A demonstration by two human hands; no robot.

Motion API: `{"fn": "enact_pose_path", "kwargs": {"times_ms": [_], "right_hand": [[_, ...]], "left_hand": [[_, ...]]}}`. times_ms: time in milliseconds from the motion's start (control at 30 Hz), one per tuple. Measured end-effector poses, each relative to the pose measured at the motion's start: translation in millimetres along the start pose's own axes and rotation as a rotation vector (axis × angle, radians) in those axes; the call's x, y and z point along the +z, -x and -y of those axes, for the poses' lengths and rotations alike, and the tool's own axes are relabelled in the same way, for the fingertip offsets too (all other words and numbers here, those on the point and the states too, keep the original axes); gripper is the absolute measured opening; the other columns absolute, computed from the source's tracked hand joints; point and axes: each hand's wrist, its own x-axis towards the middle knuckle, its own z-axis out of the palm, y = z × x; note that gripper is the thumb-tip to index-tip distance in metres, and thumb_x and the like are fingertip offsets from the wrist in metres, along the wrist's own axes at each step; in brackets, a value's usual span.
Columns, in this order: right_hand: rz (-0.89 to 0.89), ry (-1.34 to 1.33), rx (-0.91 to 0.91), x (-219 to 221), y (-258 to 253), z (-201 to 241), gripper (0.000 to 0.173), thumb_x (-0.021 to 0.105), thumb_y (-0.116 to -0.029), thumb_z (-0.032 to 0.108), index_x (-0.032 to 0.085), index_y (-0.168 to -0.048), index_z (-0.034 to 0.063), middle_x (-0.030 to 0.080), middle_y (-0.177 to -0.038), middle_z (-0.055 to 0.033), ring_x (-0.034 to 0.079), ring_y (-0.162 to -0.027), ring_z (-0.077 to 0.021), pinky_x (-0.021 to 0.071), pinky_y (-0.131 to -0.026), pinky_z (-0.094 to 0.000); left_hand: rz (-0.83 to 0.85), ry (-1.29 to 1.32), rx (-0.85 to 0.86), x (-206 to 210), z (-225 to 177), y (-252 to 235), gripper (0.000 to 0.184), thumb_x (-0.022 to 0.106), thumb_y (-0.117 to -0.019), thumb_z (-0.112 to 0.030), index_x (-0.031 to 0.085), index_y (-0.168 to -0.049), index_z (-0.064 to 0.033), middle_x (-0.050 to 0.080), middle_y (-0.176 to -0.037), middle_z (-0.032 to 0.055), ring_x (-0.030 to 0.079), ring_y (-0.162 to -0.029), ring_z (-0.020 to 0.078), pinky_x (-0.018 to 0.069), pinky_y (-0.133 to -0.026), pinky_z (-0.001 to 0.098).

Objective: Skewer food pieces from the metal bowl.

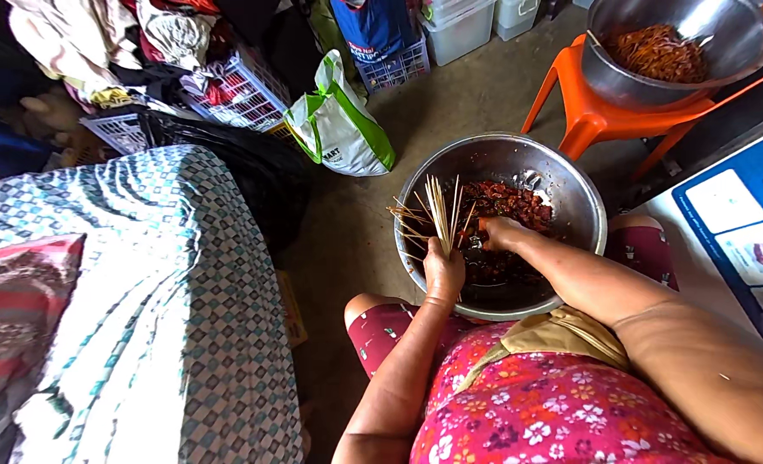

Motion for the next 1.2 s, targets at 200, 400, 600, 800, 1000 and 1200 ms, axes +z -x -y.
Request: {"fn": "enact_pose_path", "kwargs": {"times_ms": [200,400,600,800,1000,1200], "right_hand": [[-0.04,-0.179,-0.016,4.5,-17.3,-13.9,0.021,0.066,-0.0934,0.007,0.07,-0.112,-0.003,0.07,-0.108,-0.026,0.069,-0.099,-0.0409,0.0548,-0.086,-0.0626],[-0.13,-1.303,0.125,-33.8,-0.5,-16.2,0.031,0.05,-0.1039,0.005,0.053,-0.134,0.0008,0.062,-0.107,-0.0146,0.064,-0.084,-0.0212,0.0564,-0.075,-0.0381],[-0.175,-1.703,0.106,-39.6,3.0,-7.7,0.024,0.041,-0.1079,0.003,0.048,-0.131,0.0006,0.06,-0.098,-0.0117,0.067,-0.08,-0.0225,0.0609,-0.08,-0.0416],[-0.201,-1.913,0.164,-42.4,6.1,-2.2,0.029,0.037,-0.1115,0.017,0.043,-0.135,0.0028,0.061,-0.102,-0.0165,0.069,-0.083,-0.0274,0.0616,-0.078,-0.0434],[-0.228,-1.893,0.133,-45.6,8.3,-0.9,0.032,0.036,-0.1056,-0.001,0.041,-0.137,0.0023,0.061,-0.105,-0.0157,0.069,-0.085,-0.0245,0.0609,-0.08,-0.0403],[-0.242,-1.848,0.075,-44.1,8.3,-1.4,0.035,0.038,-0.101,-0.01,0.044,-0.134,0.0003,0.061,-0.106,-0.0148,0.07,-0.086,-0.0233,0.0614,-0.082,-0.0396]], "left_hand": [[0.0,0.029,-0.018,-0.1,1.9,-1.1,0.026,0.056,-0.0989,-0.008,0.053,-0.123,0.0009,0.069,-0.083,0.009,0.069,-0.07,0.018,0.0591,-0.07,0.0365],[0.021,0.041,0.007,-0.4,0.4,0.5,0.027,0.055,-0.0989,-0.008,0.053,-0.124,0.0015,0.068,-0.083,0.0098,0.069,-0.069,0.0183,0.0592,-0.069,0.0368],[0.055,0.045,0.026,-0.2,-0.4,1.3,0.031,0.057,-0.0971,-0.008,0.054,-0.126,0.001,0.069,-0.084,0.0095,0.069,-0.068,0.0182,0.0593,-0.068,0.0366],[0.077,0.039,0.03,0.1,-0.2,1.4,0.03,0.056,-0.0967,-0.008,0.054,-0.125,0.0009,0.068,-0.083,0.009,0.068,-0.068,0.0182,0.0588,-0.067,0.0368],[0.085,0.022,0.033,-0.3,-0.9,2.6,0.032,0.057,-0.0955,-0.008,0.054,-0.126,0.0011,0.068,-0.083,0.0095,0.069,-0.069,0.0187,0.0591,-0.068,0.0372],[0.109,0.016,0.023,-0.3,-0.7,1.8,0.032,0.057,-0.0965,-0.009,0.054,-0.127,0.001,0.068,-0.085,0.01,0.069,-0.069,0.0192,0.0593,-0.068,0.0377]]}}
